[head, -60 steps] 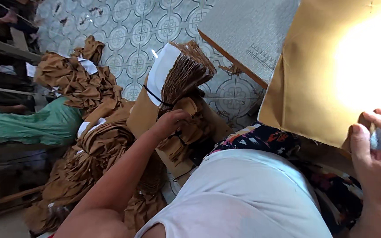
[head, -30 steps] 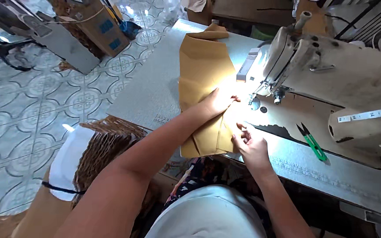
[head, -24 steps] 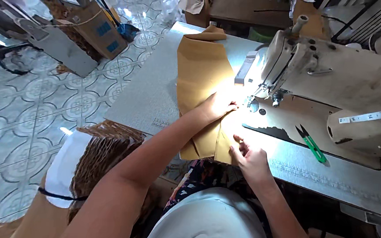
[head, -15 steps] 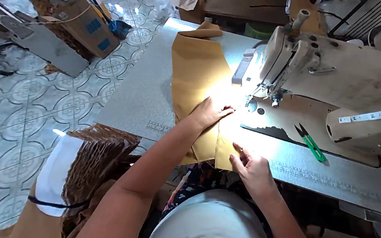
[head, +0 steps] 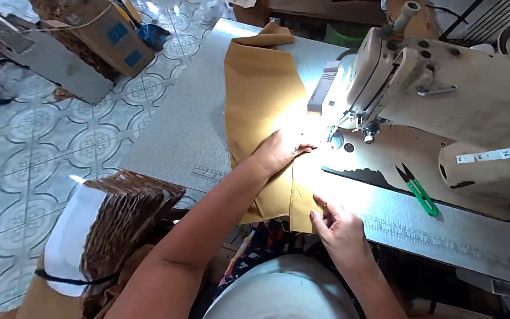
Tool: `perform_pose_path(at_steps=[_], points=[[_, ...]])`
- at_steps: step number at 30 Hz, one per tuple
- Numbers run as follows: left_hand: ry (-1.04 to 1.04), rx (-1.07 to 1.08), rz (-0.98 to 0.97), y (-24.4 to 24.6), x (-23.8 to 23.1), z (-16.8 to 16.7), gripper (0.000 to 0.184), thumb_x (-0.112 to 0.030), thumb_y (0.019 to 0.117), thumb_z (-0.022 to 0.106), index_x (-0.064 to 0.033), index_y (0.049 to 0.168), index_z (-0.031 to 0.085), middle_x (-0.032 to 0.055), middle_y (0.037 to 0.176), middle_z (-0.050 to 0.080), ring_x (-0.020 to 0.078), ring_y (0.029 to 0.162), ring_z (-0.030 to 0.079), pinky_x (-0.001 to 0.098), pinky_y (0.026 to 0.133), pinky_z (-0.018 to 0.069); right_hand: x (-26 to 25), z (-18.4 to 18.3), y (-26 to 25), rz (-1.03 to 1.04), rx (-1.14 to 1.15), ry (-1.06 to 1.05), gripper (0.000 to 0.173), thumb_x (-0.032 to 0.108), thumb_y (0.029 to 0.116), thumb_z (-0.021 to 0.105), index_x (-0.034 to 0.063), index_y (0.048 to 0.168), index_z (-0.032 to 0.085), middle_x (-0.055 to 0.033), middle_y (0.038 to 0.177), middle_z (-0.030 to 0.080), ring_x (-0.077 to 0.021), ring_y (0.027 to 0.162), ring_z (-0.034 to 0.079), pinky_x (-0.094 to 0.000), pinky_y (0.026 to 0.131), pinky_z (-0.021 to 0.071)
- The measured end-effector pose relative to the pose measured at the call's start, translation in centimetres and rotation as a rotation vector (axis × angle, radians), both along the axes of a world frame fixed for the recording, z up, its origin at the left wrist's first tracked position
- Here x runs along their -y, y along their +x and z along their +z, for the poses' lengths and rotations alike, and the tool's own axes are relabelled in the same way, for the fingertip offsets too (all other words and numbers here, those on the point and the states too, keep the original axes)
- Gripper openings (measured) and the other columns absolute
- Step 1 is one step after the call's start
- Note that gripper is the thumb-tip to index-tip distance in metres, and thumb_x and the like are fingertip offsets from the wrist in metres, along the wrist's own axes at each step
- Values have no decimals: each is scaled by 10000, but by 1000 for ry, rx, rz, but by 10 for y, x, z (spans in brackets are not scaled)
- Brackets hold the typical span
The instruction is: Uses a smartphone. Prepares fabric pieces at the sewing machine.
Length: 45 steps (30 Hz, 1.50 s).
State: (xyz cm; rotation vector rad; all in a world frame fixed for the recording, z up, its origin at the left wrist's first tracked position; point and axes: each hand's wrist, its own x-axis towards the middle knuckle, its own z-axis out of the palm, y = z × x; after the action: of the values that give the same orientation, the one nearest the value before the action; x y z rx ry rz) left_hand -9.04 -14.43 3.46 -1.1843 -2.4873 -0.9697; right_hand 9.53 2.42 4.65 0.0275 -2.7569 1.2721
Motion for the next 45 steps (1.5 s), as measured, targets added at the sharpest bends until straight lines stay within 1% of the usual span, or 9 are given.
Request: perform_pose_path(at_steps=[4, 7, 10, 18, 30, 34, 36, 39, 45], points=[[-45, 3, 11, 2, 0, 1, 163, -169, 985, 660, -134, 1042, 809, 81, 1034, 758, 223, 1017, 703, 377, 940, 541, 0, 1, 2, -3, 10, 44, 337, 183, 931, 648, 40, 1224, 737, -37, 824, 727, -47, 626, 628, -192, 606, 544], [-47, -3, 5, 1, 1, 0, 173, -191, 994, 650, -141, 1042, 809, 71, 1024, 758, 215, 1005, 704, 373, 931, 544, -4, 3, 13, 23, -41, 189, 354, 316, 973, 647, 71, 1205, 753, -45, 858, 750, -115, 671, 681, -274, 643, 584], [-55, -3, -6, 1, 2, -1, 179, -189, 994, 647, -128, 1042, 808, 72, 1031, 763, 218, 1011, 707, 371, 943, 538, -12, -10, 31, 80, -216, 273, 387, 401, 961, 667, 106, 1190, 769, -72, 872, 728, -147, 658, 663, -283, 589, 565], [-60, 11, -6, 0, 1, 3, 174, -179, 990, 655, -124, 1044, 811, 81, 1012, 762, 216, 987, 707, 363, 921, 538, -15, -34, 40, 93, -452, 358, 198, 163, 986, 658, 138, 1130, 791, -75, 789, 664, -171, 682, 643, -260, 578, 524], [-88, 77, -11, 0, 3, 4, 182, -219, 991, 656, -137, 1033, 812, 57, 1010, 776, 190, 975, 720, 388, 914, 537, -20, -38, 42, 91, -459, 265, 186, 161, 969, 668, 98, 1091, 795, -83, 821, 683, -156, 728, 661, -237, 633, 545], [-80, 64, -7, 0, 3, 5, 181, -219, 987, 660, -131, 1021, 815, 63, 990, 772, 193, 956, 712, 374, 904, 530, -21, -25, 37, 68, -409, 245, 335, 319, 1029, 557, 83, 1095, 785, -90, 885, 704, -138, 732, 666, -243, 606, 546], [-81, 64, -5, 0, 2, 5, 176, -217, 986, 662, -137, 1020, 815, 56, 993, 770, 189, 956, 707, 369, 904, 526, -21, -16, 26, 43, -415, 277, 307, 259, 1033, 536, 93, 1103, 785, -97, 908, 715, -155, 745, 676, -264, 606, 549], [-96, 93, 7, 2, 2, 7, 184, -222, 992, 655, -142, 1039, 813, 46, 1016, 775, 184, 979, 714, 388, 917, 530, -17, -14, 7, 46, -412, 383, 274, 132, 937, 593, 140, 1123, 793, -94, 983, 738, -205, 795, 704, -307, 638, 572], [-43, 88, 2, 0, 2, 2, 165, -201, 988, 659, -135, 1007, 809, 21, 995, 776, 139, 962, 719, 356, 909, 551, -15, -28, -6, 57, -454, 464, 273, 116, 923, 605, 198, 1084, 809, -51, 1093, 769, -240, 906, 724, -336, 700, 584]])
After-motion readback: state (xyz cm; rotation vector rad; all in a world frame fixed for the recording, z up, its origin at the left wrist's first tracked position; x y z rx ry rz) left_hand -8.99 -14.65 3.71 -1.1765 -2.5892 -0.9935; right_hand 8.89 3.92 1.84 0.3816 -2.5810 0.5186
